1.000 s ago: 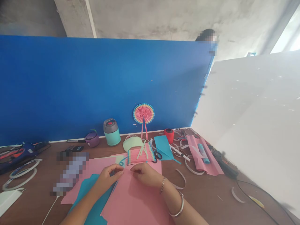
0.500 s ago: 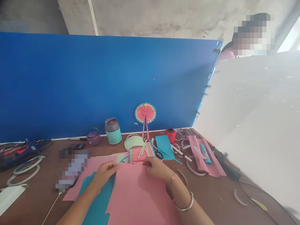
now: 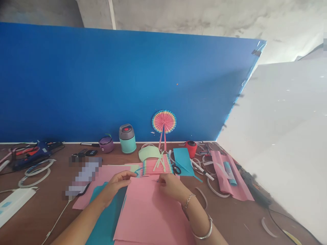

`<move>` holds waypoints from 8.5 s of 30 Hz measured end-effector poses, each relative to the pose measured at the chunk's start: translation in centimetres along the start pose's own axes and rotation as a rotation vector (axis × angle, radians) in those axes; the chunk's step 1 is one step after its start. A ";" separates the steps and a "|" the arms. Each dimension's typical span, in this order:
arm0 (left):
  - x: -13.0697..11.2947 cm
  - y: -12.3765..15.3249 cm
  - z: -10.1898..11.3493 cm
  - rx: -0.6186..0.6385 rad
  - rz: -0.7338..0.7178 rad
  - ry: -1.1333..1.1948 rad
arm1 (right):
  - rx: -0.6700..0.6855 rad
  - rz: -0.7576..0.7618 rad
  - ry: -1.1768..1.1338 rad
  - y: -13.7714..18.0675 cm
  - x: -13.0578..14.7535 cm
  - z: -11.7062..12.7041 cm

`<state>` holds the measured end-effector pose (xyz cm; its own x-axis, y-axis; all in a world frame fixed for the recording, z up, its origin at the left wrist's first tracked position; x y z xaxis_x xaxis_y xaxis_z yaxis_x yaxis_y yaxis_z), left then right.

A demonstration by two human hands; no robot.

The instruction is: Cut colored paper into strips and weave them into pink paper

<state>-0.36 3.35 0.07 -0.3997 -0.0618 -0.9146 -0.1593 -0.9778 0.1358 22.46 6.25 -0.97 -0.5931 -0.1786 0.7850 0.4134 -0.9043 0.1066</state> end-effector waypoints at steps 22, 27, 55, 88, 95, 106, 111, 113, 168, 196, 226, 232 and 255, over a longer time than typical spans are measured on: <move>2.2 -1.4 1.6 -0.413 -0.043 -0.235 | -0.070 0.027 0.085 0.2 0.5 0.4; 2.0 -1.4 1.4 -0.391 -0.078 -0.335 | -0.078 0.036 0.135 0.0 0.2 0.3; 2.9 -1.7 0.3 -0.386 -0.185 -0.782 | -0.150 0.046 0.251 -0.1 0.5 0.2; 0.8 0.1 -3.1 -0.103 -0.481 -0.906 | -0.085 0.418 0.313 -0.5 2.9 -3.9; 1.2 -0.1 -2.9 -0.098 -0.413 -0.913 | -0.087 0.421 0.355 -0.5 2.5 -3.9; 1.0 -0.2 -2.5 -0.258 -0.418 -0.938 | -0.474 0.669 0.223 0.5 4.2 -1.4; 1.1 -0.2 -2.1 -0.334 -0.418 -0.876 | -0.823 0.600 -0.154 1.4 2.6 1.3; 1.0 -0.2 -2.0 -0.338 -0.424 -0.840 | -0.916 0.521 -0.353 1.5 1.9 2.1; 2.4 -0.9 1.5 -0.392 0.011 0.436 | -0.444 -0.283 0.587 -0.2 -1.5 4.1; 1.6 -0.8 2.6 -0.488 0.066 0.593 | -0.244 0.027 -0.755 0.3 0.4 4.1; 3.1 -1.3 2.3 -0.461 0.069 0.617 | -0.043 -0.008 -0.798 -0.6 -0.4 1.6; 2.5 -1.0 2.3 -0.419 0.049 0.624 | -0.051 -0.011 -0.811 -0.2 0.2 1.8; 2.2 -1.0 2.3 -0.426 0.063 0.612 | -0.052 -0.022 -0.751 -0.1 0.5 2.1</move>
<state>-3.13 4.60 -1.19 0.1970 -0.0985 -0.9754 0.2603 -0.9540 0.1489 23.57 7.03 0.68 0.0377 0.1358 0.9900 0.3628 -0.9250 0.1130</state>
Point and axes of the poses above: each hand's wrist, its own y-axis away from the middle knuckle, its own z-axis out of the back of the hand, x = y × z, the point moved 4 cm from there along -y, towards the middle knuckle, and after that the axes turned 14 degrees about -y, right-handed, at the moved point
